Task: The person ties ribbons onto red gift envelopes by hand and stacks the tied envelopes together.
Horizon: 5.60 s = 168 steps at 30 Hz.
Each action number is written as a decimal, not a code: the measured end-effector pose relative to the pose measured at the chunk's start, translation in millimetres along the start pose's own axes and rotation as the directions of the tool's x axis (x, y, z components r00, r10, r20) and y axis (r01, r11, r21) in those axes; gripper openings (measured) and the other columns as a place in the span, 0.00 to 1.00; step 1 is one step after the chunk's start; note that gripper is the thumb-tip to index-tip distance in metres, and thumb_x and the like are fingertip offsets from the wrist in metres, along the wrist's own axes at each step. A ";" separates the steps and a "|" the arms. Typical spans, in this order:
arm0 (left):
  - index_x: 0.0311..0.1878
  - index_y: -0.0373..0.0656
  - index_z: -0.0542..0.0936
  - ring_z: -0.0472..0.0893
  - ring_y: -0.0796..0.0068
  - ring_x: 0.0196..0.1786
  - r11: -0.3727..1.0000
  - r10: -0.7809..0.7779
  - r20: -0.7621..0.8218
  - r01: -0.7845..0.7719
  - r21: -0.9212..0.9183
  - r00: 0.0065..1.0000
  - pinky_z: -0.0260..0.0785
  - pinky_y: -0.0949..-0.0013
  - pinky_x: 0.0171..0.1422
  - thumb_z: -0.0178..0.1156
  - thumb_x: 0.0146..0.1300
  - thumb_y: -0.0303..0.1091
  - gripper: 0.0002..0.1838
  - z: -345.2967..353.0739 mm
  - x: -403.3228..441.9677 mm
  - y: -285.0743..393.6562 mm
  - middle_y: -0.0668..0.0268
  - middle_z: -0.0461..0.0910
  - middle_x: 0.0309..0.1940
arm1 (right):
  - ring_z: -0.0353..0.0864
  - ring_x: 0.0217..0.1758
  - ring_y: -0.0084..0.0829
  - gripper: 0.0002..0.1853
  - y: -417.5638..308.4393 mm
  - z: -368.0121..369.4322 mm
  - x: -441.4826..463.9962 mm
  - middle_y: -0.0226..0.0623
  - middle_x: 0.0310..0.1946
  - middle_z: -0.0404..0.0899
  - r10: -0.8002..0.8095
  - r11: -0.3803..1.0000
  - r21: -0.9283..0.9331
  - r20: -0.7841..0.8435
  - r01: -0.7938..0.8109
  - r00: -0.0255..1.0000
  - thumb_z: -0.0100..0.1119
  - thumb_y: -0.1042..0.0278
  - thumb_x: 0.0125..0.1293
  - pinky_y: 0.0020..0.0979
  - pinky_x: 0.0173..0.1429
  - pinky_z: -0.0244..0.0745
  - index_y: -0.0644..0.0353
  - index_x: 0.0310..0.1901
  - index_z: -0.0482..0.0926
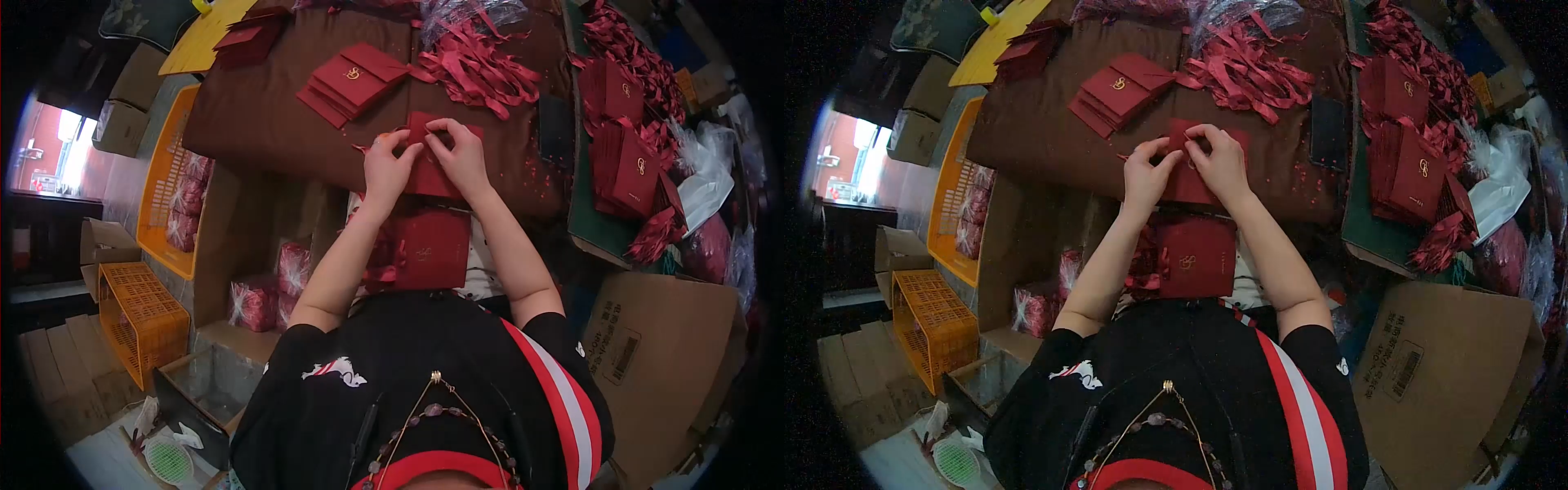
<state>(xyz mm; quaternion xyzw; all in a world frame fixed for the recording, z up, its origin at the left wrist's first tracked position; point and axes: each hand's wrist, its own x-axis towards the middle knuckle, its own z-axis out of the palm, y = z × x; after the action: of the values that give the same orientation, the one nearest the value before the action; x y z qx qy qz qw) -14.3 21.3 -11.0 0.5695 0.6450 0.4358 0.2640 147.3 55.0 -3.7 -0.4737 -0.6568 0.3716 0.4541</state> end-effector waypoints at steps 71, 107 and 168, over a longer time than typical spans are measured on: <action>0.56 0.38 0.85 0.85 0.54 0.54 0.995 0.077 -0.040 -0.074 0.072 0.996 0.75 0.59 0.60 0.69 0.62 0.37 0.21 17.0 -11.0 3.3 0.49 0.84 0.52 | 0.80 0.41 0.49 0.03 16.5 12.1 -16.7 0.43 0.34 0.82 -0.336 0.912 -0.292 -0.131 0.287 0.933 0.63 0.73 0.63 0.46 0.46 0.76 0.59 0.38 0.82; 0.62 0.32 0.80 0.82 0.76 0.54 0.920 0.043 0.390 0.116 -0.375 0.920 0.73 0.71 0.60 0.62 0.69 0.27 0.20 -6.5 27.3 6.3 0.62 0.85 0.54 | 0.83 0.28 0.27 0.12 -0.6 -14.7 2.6 0.38 0.32 0.83 0.078 0.996 0.038 0.019 -0.079 0.997 0.67 0.73 0.64 0.30 0.34 0.76 0.59 0.49 0.81; 0.51 0.47 0.84 0.79 0.54 0.46 0.894 0.322 -0.020 -0.297 0.335 0.947 0.71 0.55 0.52 0.76 0.53 0.42 0.22 22.3 -24.3 4.4 0.60 0.82 0.42 | 0.83 0.36 0.39 0.08 6.9 -27.1 -34.5 0.38 0.31 0.82 -0.101 0.952 -0.296 -0.059 0.079 0.993 0.69 0.64 0.59 0.38 0.41 0.78 0.53 0.40 0.88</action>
<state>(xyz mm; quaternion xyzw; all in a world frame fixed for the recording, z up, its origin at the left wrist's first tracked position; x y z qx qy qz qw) 11.7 3.5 -21.7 0.6839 0.6189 0.3801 0.0688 179.8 25.3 -10.0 -0.5185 -0.7084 0.2315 0.4193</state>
